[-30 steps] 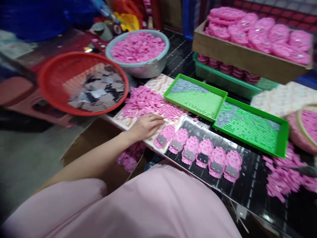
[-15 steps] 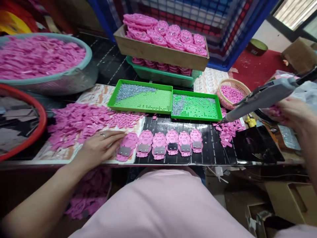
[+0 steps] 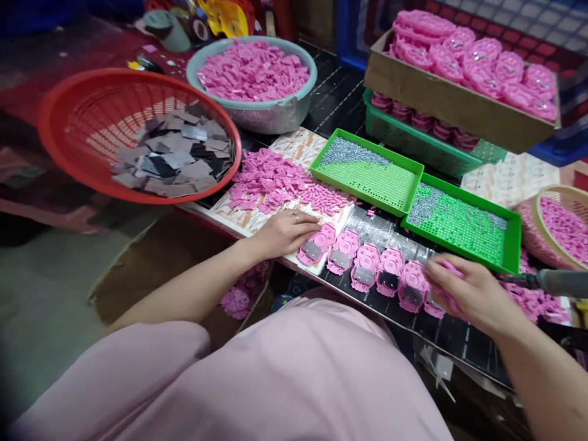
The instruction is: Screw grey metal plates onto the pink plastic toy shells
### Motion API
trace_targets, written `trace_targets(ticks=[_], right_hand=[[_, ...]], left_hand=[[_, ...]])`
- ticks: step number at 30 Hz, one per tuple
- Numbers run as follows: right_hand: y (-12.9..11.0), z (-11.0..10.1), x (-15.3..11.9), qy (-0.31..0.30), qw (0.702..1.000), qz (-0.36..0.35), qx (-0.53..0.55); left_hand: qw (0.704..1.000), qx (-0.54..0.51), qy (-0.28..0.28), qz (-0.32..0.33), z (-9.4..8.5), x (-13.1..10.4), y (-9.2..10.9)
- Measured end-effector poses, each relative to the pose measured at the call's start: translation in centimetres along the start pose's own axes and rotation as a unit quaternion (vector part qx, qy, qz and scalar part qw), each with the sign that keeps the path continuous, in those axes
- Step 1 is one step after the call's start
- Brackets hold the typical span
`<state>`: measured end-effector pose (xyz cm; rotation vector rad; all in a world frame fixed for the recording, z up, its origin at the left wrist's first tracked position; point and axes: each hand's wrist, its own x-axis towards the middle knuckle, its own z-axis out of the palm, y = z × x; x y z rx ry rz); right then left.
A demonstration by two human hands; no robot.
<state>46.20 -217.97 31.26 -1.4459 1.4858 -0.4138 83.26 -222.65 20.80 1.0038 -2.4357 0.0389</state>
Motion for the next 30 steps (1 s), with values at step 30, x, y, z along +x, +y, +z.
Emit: trace_targets(ticks=[30], right_hand=[[-7.3,13.6,20.5,0.023,0.636,-0.606,-0.478]], left_hand=[[0.999,-0.015,0.043,-0.027,0.6,0.7,-0.7]])
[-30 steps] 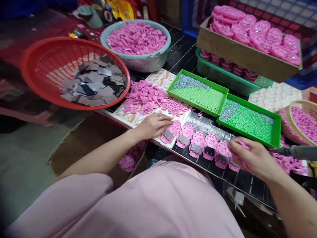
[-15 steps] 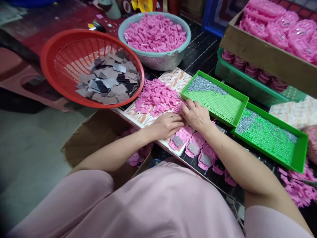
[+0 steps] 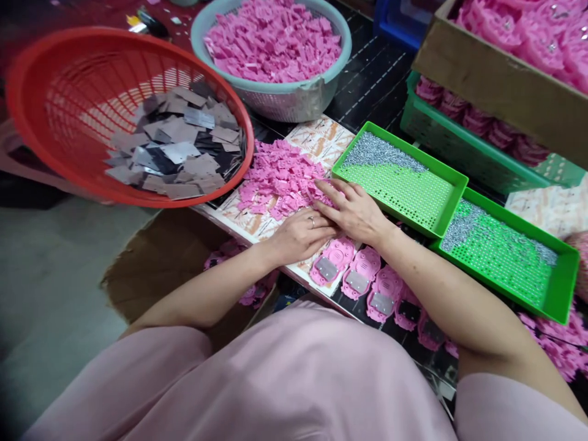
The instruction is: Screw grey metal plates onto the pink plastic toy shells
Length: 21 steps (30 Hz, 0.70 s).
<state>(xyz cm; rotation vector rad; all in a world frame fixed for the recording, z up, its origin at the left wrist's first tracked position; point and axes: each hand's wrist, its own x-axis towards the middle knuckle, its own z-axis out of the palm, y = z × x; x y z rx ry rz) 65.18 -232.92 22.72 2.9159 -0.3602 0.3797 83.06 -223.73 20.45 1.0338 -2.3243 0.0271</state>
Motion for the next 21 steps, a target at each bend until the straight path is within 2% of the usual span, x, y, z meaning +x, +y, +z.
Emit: trace_targets(ticks=[4,9,16,21], right_hand=[[0.2,-1.0,0.1,-0.015,0.999,0.004,0.045],[0.8,-2.0,-0.2,0.014,0.998,0.034,0.049],[1.0,-1.4,0.1,0.033,0.989,0.038,0.136],[1.0,-1.3,0.0,0.051,0.978,0.091,0.179]], left_hand=[[1.000,0.003,-0.022,-0.006,0.0,0.1,-0.1],[1.000,-0.004,-0.021,-0.002,0.0,0.3,-0.1],[0.998,0.013,-0.061,-0.001,0.4,0.4,-0.1],[0.999,-0.001,-0.033,0.015,0.5,0.2,-0.4]])
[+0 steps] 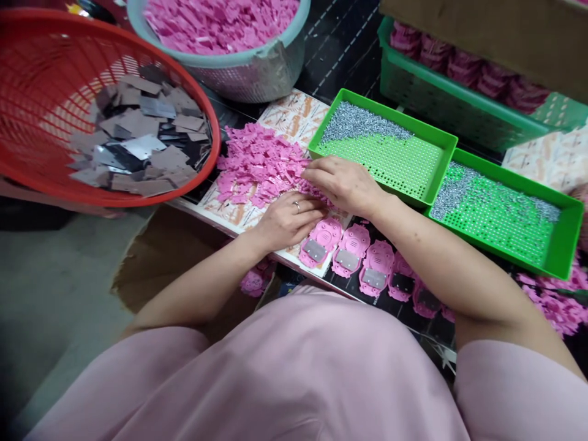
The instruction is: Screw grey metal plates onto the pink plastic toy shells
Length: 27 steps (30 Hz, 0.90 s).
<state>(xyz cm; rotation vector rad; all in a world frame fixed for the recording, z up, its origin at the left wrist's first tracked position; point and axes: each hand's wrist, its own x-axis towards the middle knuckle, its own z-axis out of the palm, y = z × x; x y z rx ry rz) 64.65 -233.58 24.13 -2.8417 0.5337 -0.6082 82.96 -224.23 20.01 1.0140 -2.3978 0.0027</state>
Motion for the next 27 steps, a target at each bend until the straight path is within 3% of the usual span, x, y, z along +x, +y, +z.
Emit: trace_targets(ticks=[3,6,9,12,14,16,21,27], right_hand=[[-0.1,0.4,0.1,0.000,1.000,0.019,-0.011],[-0.3,0.5,0.2,-0.027,1.000,-0.008,0.008],[-0.8,-0.5,0.1,0.001,0.998,-0.003,0.066],[-1.2,-2.7,-0.8,0.092,0.989,0.088,0.075],[-1.5,-4.4,-2.2,0.120,0.978,0.167,0.036],[-1.8,-5.8,-4.3,0.075,0.977,0.198,0.005],[-2.6,-6.6,-9.4,-0.095,0.984,0.146,-0.023],[-3.6,-4.4,-9.5,-0.166,0.966,0.161,-0.113]], left_hand=[[0.999,-0.001,0.035,0.030,-0.1,0.0,0.0],[0.999,-0.004,0.036,0.036,-0.1,0.1,0.0],[0.999,-0.024,0.032,0.023,-0.3,0.0,0.0],[0.998,-0.047,0.044,0.020,-0.8,-0.1,0.3],[0.997,-0.055,0.054,0.026,-1.2,-0.1,0.6],[0.996,-0.057,0.060,0.030,-1.5,-0.1,0.9],[0.996,-0.070,0.021,0.047,-1.1,1.1,1.6],[0.993,-0.060,-0.024,0.102,-0.3,3.4,2.3]])
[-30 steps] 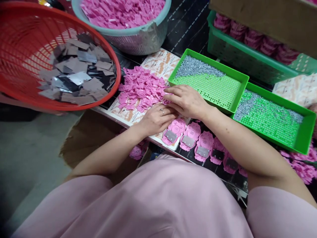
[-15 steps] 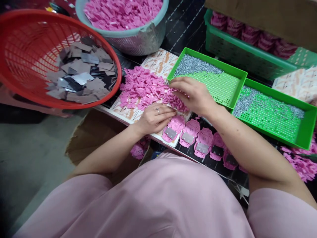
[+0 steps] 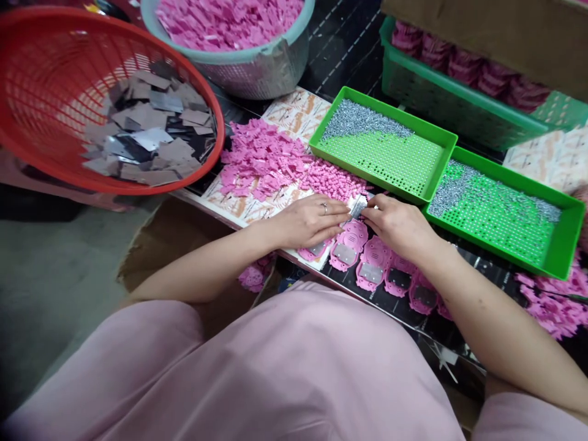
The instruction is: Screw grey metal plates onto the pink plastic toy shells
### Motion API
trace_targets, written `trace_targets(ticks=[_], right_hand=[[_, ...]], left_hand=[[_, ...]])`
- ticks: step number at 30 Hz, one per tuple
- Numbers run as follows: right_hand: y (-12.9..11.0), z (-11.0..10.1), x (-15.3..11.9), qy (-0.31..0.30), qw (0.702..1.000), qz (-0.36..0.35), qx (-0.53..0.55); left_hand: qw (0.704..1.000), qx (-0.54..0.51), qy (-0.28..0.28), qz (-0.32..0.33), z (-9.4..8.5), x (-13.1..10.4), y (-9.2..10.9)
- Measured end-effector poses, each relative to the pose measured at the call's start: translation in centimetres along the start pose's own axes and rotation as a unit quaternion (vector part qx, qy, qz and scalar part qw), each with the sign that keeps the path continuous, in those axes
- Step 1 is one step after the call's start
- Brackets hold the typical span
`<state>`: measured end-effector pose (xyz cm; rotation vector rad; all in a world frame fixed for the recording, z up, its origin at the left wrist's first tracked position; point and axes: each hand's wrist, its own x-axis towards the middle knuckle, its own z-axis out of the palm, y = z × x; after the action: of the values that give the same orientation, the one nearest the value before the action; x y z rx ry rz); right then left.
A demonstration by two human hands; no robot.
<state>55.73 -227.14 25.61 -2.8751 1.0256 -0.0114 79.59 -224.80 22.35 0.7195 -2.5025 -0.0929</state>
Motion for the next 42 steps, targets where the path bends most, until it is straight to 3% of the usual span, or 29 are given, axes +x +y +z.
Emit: trace_targets(ticks=[4,8,10,13,16,18,21,28,33,38,42], right_hand=[[-0.1,-0.1,0.5,-0.007,1.000,-0.001,0.014],[0.1,-1.3,0.2,0.115,0.980,0.057,0.149],[-0.3,-1.9,0.3,0.135,0.956,0.115,0.232],[-1.3,-2.1,1.2,0.065,0.901,0.163,0.396],[-2.2,-1.3,2.6,-0.015,0.865,0.152,0.478],[-2.7,-0.6,3.6,-0.041,0.872,0.141,0.467],[-3.3,0.2,4.6,-0.049,0.907,0.137,0.395],[-4.4,0.2,5.9,-0.058,0.953,0.117,0.273],[-4.5,0.4,6.2,-0.068,0.951,0.118,0.276],[-4.5,0.9,5.9,-0.042,0.933,0.131,0.332],[-4.5,0.8,6.0,-0.033,0.936,0.124,0.329]], left_hand=[[1.000,0.018,0.002,-0.022,-0.3,-0.6,1.1],[0.998,0.020,-0.050,-0.024,-0.3,-2.8,3.9],[0.996,0.026,-0.084,-0.025,0.0,-3.8,5.2],[0.993,0.041,-0.104,-0.028,0.5,-4.8,6.2],[0.996,0.054,-0.072,-0.019,0.7,-5.2,6.6],[0.997,0.062,-0.038,-0.017,0.7,-5.2,6.7],[0.998,0.068,-0.008,-0.017,0.8,-5.1,6.7],[0.998,0.063,0.009,-0.003,1.1,-4.9,6.4],[0.998,0.059,0.004,-0.003,0.9,-5.0,6.5],[0.999,0.051,0.009,-0.011,0.9,-5.2,6.4],[0.999,0.051,-0.004,-0.006,0.9,-5.1,6.3]])
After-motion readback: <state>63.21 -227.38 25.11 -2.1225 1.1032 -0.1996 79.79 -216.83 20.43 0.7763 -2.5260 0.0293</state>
